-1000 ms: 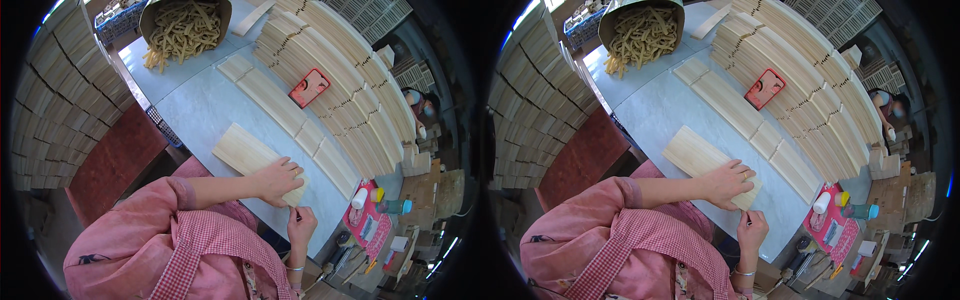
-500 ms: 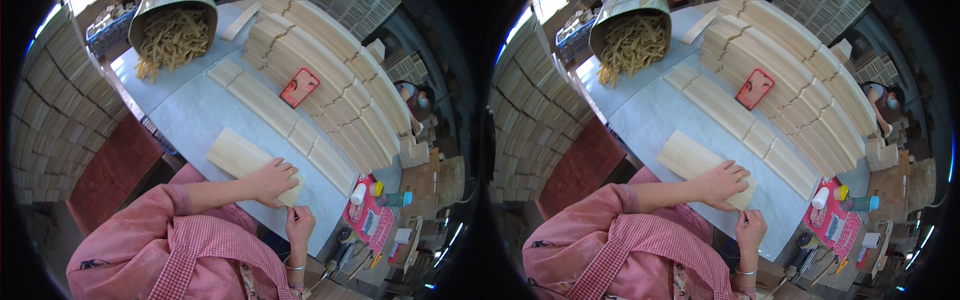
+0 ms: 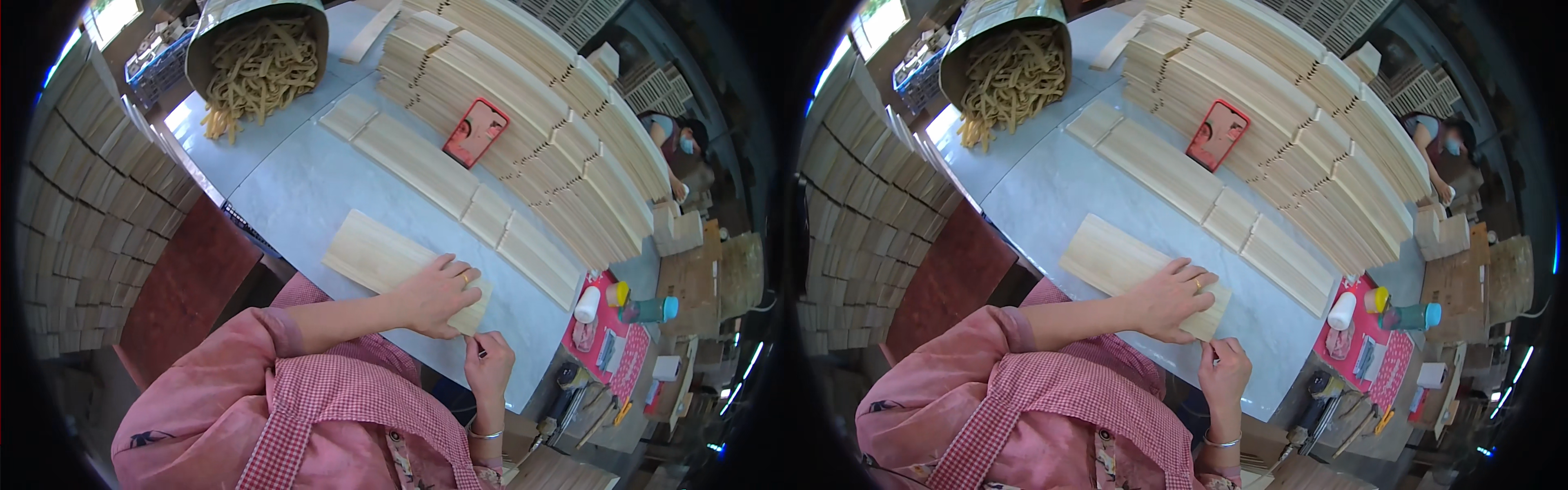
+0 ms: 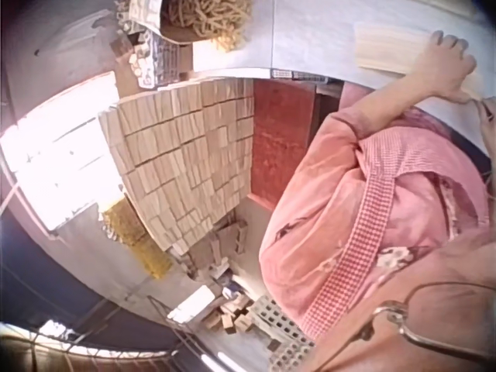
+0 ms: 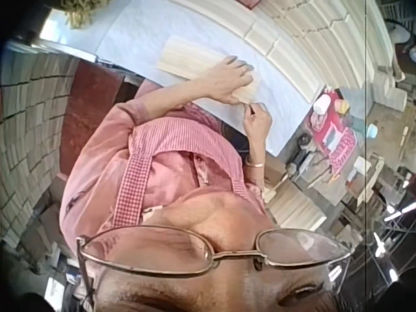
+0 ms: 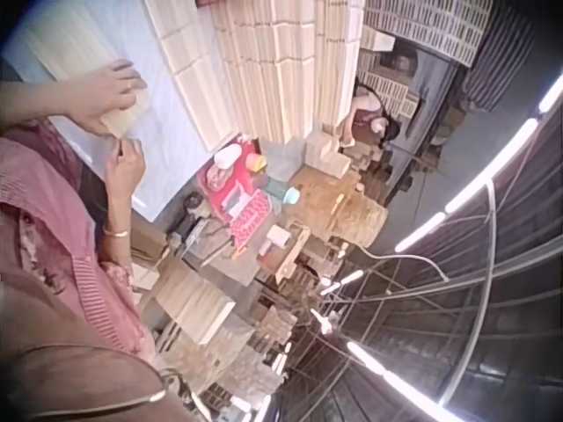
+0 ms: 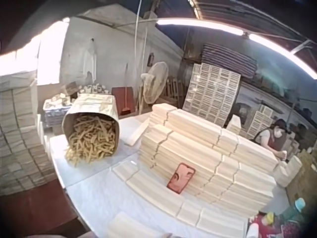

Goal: Assembling small wooden boxes using a nail gun and wood glue at a production workbench.

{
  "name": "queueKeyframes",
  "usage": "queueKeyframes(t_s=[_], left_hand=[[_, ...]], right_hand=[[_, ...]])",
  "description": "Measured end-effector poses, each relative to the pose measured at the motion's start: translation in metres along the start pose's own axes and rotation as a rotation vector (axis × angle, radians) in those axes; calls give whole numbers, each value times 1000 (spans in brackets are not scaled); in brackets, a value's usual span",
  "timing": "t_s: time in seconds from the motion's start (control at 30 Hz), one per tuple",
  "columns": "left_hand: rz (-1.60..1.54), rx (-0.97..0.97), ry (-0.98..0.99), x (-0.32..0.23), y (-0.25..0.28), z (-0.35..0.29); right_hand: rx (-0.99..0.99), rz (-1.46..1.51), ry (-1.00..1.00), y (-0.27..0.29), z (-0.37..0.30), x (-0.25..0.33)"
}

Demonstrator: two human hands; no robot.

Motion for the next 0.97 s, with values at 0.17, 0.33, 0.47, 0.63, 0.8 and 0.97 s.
queueKeyframes(t_s=[0.17,0.33,0.47,0.63,0.8,0.97], left_hand=[[-26,-31,-18,1,-2,-2],[-16,-23,-16,1,-1,-1],[12,-33,-14,0,-1,-1],[6,-66,-43,-4,0,-3],[28,-39,-36,-3,-4,-3],[56,12,26,6,-11,3]], right_hand=[[-18,-8,1,0,-2,0],[-34,-6,-24,0,-2,0],[-32,51,-16,1,-2,-1],[-248,-270,-148,39,-40,-96],[-275,-605,-379,69,-102,-239],[-315,-611,-547,87,-87,-233]])
Point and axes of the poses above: each hand's wrist, its own z-axis towards the middle knuckle, its own y-axis out of the back of the hand, x = y × z, the point moved 8 cm from there along z, towards the middle knuckle, and after that the axes turned 12 degrees about -z, right-handed, at the moved point
